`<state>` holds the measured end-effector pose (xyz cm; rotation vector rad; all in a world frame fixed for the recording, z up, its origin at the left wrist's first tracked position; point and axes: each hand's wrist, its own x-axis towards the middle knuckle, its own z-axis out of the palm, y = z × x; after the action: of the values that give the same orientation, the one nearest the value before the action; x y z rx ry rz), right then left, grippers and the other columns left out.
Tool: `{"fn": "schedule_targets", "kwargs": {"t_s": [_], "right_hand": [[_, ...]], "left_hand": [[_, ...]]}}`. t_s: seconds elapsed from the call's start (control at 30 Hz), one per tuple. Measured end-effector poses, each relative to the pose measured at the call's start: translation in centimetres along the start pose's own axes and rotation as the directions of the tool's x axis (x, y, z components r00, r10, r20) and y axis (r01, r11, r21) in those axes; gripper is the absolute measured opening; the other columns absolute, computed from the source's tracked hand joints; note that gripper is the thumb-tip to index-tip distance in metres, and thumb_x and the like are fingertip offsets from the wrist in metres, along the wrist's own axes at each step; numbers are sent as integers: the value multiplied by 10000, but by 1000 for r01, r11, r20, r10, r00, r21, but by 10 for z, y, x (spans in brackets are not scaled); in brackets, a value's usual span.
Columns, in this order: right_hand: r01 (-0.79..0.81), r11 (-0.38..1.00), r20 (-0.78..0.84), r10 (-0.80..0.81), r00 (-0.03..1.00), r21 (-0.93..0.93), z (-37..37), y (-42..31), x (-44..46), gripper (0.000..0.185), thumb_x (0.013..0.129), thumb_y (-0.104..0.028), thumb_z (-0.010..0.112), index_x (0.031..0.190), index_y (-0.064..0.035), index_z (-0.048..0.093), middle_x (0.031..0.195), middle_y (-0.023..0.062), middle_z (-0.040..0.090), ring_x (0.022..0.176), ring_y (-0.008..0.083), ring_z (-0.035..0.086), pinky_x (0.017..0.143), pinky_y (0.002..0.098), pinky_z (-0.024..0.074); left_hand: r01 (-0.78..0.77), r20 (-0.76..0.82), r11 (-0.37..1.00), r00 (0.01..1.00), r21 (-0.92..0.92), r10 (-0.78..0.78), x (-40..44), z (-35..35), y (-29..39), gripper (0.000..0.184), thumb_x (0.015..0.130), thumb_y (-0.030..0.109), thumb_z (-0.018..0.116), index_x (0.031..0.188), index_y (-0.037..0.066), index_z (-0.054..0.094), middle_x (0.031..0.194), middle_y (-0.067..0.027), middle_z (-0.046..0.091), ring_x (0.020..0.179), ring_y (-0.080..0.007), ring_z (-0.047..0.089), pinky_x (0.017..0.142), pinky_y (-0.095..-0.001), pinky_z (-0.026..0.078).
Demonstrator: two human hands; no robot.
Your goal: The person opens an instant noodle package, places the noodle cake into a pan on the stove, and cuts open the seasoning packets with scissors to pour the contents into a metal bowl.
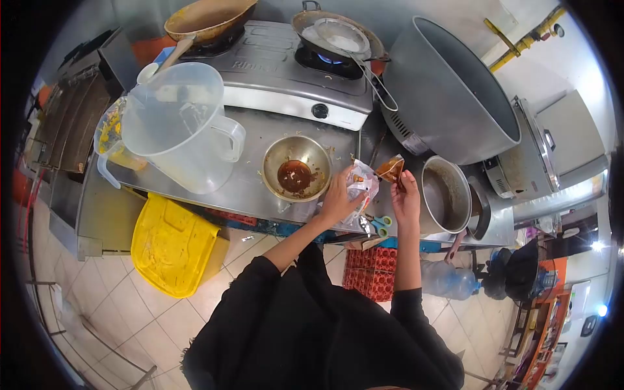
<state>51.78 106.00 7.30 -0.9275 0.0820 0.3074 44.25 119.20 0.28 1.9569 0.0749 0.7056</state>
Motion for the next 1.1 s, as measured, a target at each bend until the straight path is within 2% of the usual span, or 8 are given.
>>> {"fn": "schedule_targets", "kwargs": {"t_s": [0.37, 0.43, 0.57, 0.67, 0.73, 0.77, 0.93, 1.1], "right_hand": [[276, 890, 142, -240, 960, -361, 26, 2, -4, 118, 735, -68, 563, 835, -46, 504, 754, 3, 521, 645, 52, 483, 543, 171, 401], [360, 760, 225, -282, 933, -542, 31, 2, -8, 124, 728, -75, 572, 824, -20, 516, 717, 3, 521, 617, 46, 479, 522, 172, 403], [477, 626, 304, -370, 878, -617, 33, 3, -9, 128, 720, -77, 580, 809, 0, 530, 684, 12, 527, 582, 45, 475, 510, 165, 397], [459, 510, 321, -338, 885, -727, 41, -3, -16, 152, 693, -71, 598, 806, 8, 536, 665, 30, 534, 551, 50, 467, 497, 180, 392], [517, 261, 454, -266, 850, -815, 43, -7, -18, 193, 659, -70, 618, 823, -1, 542, 651, 55, 538, 539, 74, 472, 493, 200, 390], [519, 260, 456, -266, 849, -814, 45, -9, -19, 193, 659, -70, 618, 823, -1, 542, 651, 55, 538, 539, 74, 472, 493, 200, 390], [640, -55, 642, -119, 758, -766, 75, -18, -45, 293, 637, -81, 633, 904, -18, 529, 741, 91, 529, 581, 141, 539, 525, 237, 432], [638, 156, 637, -62, 768, -754, 87, -17, -55, 418, 641, -52, 626, 1027, -38, 468, 900, 96, 496, 665, 100, 525, 568, 202, 436]], "left_hand": [[-111, -204, 977, 976, -180, 73, -14, -1, 3, 564, 779, 284, 455, 1157, -69, 230, 1065, -224, 353, 976, -328, 369, 846, -366, 278], [-116, -222, 975, 972, -190, 72, -15, -1, 5, 563, 777, 282, 457, 1155, -71, 233, 1071, -228, 348, 977, -332, 367, 848, -366, 277], [-153, -277, 979, 954, -138, 110, -20, -3, 9, 564, 772, 285, 460, 1149, -74, 242, 1076, -231, 343, 979, -342, 360, 849, -370, 274], [-199, -341, 967, 930, -160, 135, -20, -1, 11, 575, 769, 302, 458, 1148, -74, 244, 1076, -233, 341, 977, -351, 356, 847, -388, 268], [-202, -351, 970, 926, -139, 142, -21, -1, 12, 575, 771, 305, 454, 1149, -74, 243, 1080, -234, 339, 982, -354, 351, 848, -395, 264], [-203, -361, 972, 921, -118, 148, -21, -2, 13, 576, 772, 307, 450, 1150, -74, 242, 1083, -235, 337, 986, -356, 347, 849, -403, 260], [-244, -355, 969, 910, -36, 216, -24, -9, 19, 573, 776, 305, 442, 1152, -76, 239, 1081, -238, 335, 982, -356, 346, 850, -408, 257], [-266, -358, 964, 901, -11, 245, -28, -17, 20, 551, 761, 257, 445, 1150, -77, 242, 1079, -237, 332, 978, -351, 345, 855, -405, 255]]}}
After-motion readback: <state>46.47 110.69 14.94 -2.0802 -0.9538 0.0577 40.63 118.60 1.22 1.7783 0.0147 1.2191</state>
